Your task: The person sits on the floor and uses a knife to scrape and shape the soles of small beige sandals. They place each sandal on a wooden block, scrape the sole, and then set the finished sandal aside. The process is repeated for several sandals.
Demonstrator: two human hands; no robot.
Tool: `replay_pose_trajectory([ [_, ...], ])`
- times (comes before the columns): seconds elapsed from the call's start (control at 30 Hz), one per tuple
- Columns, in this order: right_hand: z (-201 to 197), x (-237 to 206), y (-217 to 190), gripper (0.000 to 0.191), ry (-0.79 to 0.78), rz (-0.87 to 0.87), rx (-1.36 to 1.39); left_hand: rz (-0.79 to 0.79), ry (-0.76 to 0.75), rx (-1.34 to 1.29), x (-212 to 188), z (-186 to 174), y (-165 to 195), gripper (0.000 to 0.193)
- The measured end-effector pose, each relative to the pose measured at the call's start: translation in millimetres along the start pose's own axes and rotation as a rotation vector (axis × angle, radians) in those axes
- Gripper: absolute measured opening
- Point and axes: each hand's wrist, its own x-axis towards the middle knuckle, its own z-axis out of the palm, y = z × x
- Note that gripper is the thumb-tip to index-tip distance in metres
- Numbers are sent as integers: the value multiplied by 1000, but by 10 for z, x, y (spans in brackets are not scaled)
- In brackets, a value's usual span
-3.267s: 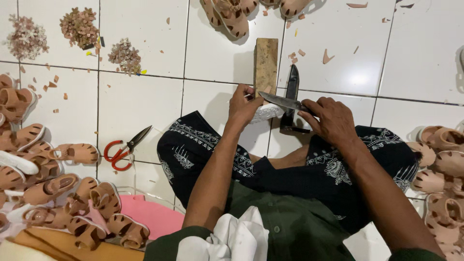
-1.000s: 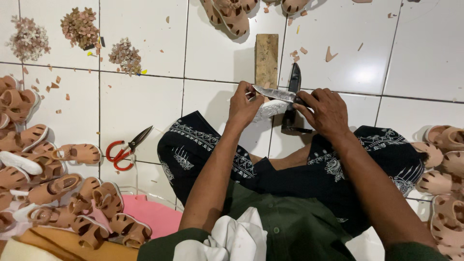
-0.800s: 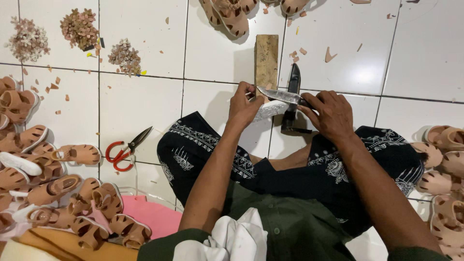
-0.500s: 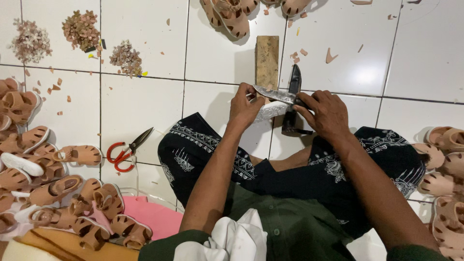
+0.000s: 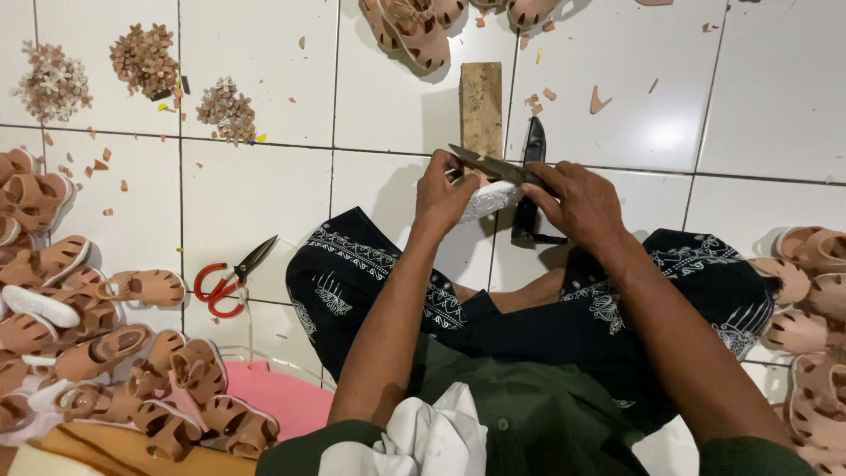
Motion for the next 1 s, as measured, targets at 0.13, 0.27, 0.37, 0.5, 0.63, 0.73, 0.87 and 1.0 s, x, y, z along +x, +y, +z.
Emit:
replay_pose_trajectory([
  [0.13, -48, 35, 56, 46, -236, 245, 287, -16, 3, -3, 6, 12, -11, 38],
  [0.27, -141, -60, 55, 47, -113, 70, 79, -36, -1, 8, 38, 24, -25, 37],
  [0.37, -217, -171, 68, 42, 12, -70, -122, -7, 5, -9, 43, 42, -43, 36],
  [0.5, -222, -256, 78, 39, 58, -105, -179, 18, -3, -17, 31, 48, -55, 37],
  [0.63, -157, -219, 82, 36, 91, -135, -202, -2, -4, -35, 23, 39, -26, 35],
  [0.73, -95, -126, 75, 37, 119, -173, -197, -22, -7, 1, 18, 27, 3, 34],
  [0.87, -60, -115, 65, 37, 116, -162, -208, -15, 11, -44, 3, 31, 16, 34],
  [1.0, -108, -189, 90, 37, 116, -142, -218, 19, 16, -53, 11, 38, 16, 35],
])
